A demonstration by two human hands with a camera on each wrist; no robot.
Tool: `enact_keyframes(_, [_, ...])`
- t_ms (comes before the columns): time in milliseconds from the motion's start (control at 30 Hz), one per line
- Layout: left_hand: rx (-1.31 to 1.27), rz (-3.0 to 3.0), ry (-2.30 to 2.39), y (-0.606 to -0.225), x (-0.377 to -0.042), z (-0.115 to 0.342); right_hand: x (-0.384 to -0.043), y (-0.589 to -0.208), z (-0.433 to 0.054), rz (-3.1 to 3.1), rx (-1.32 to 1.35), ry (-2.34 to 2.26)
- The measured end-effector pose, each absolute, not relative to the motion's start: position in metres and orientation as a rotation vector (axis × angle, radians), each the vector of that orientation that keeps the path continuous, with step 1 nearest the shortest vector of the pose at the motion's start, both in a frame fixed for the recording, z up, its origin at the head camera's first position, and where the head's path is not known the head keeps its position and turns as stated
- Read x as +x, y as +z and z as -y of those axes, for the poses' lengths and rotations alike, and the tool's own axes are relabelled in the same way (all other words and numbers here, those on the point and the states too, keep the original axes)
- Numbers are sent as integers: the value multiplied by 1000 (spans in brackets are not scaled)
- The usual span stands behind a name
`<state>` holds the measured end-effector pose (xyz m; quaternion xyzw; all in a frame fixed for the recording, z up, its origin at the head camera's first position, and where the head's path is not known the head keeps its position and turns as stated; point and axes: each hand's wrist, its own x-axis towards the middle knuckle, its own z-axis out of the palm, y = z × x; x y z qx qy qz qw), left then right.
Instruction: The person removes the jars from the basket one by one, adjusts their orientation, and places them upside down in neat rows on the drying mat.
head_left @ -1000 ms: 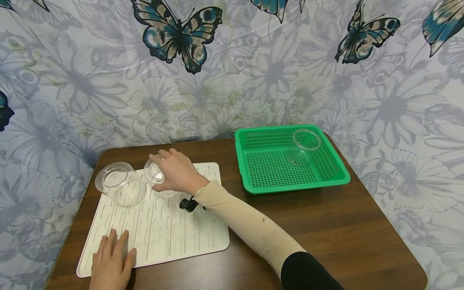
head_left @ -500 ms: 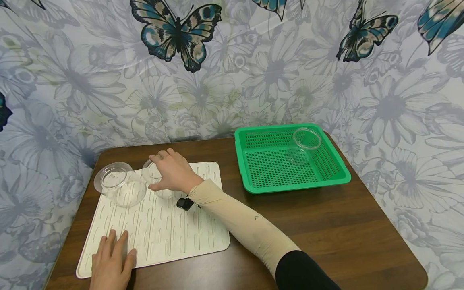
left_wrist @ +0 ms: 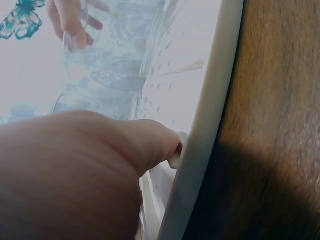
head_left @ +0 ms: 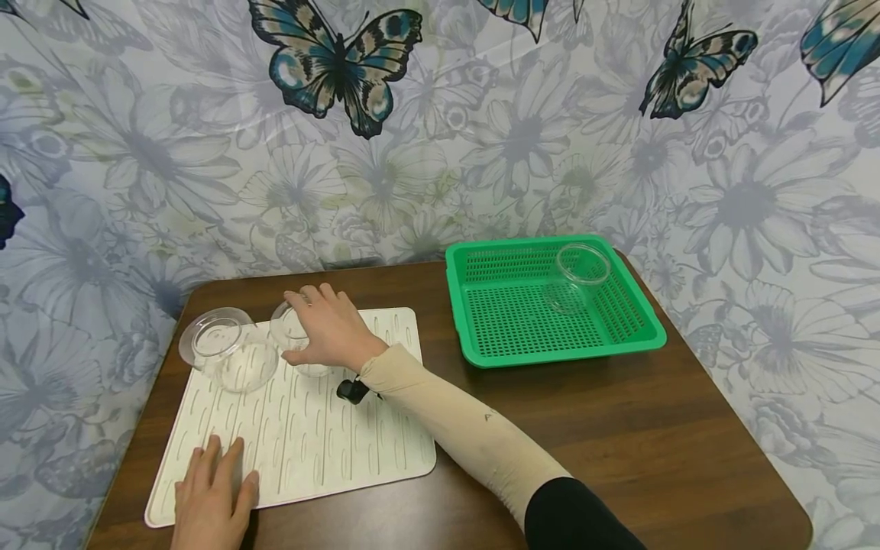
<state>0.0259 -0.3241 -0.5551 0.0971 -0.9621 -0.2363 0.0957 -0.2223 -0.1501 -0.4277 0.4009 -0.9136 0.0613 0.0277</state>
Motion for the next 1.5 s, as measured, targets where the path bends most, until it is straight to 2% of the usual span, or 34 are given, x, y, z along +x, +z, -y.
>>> enact_keyframes(200, [288,2854,-704,-554,25,323,-218,-425,142,2794,1226,209])
enact_keyframes(467, [289,2872,-700,-553,25,321,-205,-403,118,2730,1244,280])
enact_keyframes(767, [272,2880,-699,-552,23,321,-194,-373,78,2643,1233,602])
enact_keyframes(1200, [324,2910,-705,-551,21,320,-186,-348,41,2417,979,1214])
enact_keyframes(1500, [337,2901,-708,-553,22,321,-199,-337,12,2192,722,1355])
